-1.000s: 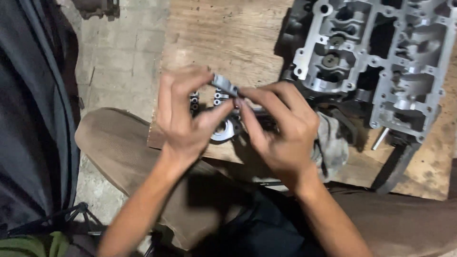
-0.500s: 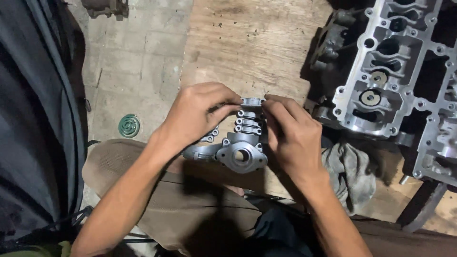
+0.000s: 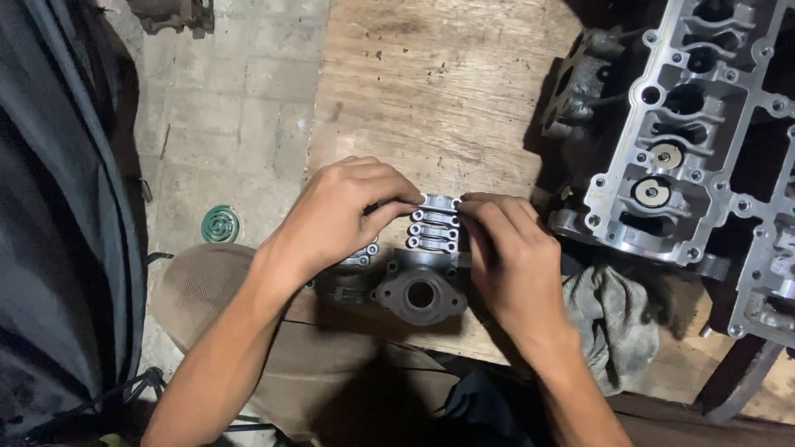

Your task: Cleaning and polishing engine bearing caps with a cloth on a wooden board.

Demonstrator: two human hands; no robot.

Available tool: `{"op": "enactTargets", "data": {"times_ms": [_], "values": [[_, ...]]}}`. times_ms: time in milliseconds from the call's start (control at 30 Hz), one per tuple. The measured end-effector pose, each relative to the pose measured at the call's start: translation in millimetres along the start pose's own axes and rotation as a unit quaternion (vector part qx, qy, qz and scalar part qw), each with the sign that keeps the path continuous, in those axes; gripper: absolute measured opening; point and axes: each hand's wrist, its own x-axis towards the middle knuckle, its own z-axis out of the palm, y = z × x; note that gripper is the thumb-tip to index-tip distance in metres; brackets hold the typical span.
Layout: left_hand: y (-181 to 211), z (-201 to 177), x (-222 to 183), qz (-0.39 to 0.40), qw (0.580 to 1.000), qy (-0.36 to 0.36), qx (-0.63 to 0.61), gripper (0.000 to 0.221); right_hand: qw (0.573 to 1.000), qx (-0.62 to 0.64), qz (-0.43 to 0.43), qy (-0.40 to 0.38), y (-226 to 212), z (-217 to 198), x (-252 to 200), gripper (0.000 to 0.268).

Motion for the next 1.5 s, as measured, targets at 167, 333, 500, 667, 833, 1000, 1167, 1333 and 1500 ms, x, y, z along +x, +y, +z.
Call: {"op": "enactTargets", "data": {"times_ms": [167, 333, 500, 667, 833, 1000, 1167, 1333, 1500], "values": [[-4, -1, -2, -0.005, 1.000, -0.011, -0.019, 0.007, 0.994, 0.109, 0.026, -0.013, -2, -1, 0, 0.027], [-4, -2, -3, -0.008, 1.000, -0.013, -0.023, 0.006, 0.992, 0.124, 0.026, -0.028, 2, -2, -1, 0.028], [-7, -2, -4, 0.002, 0.999, -0.021, -0.027, 0.006, 0.991, 0.121, 0.039, -0.043, 1, -4, -2, 0.029], [-5, -5, -4, 0.009, 0.999, -0.027, -0.033, 0.005, 0.992, 0.116, 0.037, -0.044, 6, -1, -5, 0.031], [-6, -9, -6, 0.008, 0.999, 0.024, -0.041, 0.012, 0.994, 0.104, 0.036, -0.027, 0, -6, -5, 0.033], [-22, -26, -22, -0.011, 0.993, 0.118, -0.018, 0.015, 0.994, 0.106, 0.025, -0.006, -7, -18, -8, 0.033], [-10, -41, -35, -0.048, 0.991, 0.128, -0.014, 0.019, 0.994, 0.106, 0.017, 0.013, -6, -21, -22, 0.026], [21, -49, -40, -0.095, 0.991, 0.091, -0.004, 0.033, 0.994, 0.099, 0.001, 0.055, -5, -21, -38, 0.024], [9, -51, -56, -0.087, 0.996, -0.015, -0.006, 0.054, 0.992, 0.091, 0.013, 0.087, -8, -26, -42, 0.022]]}}
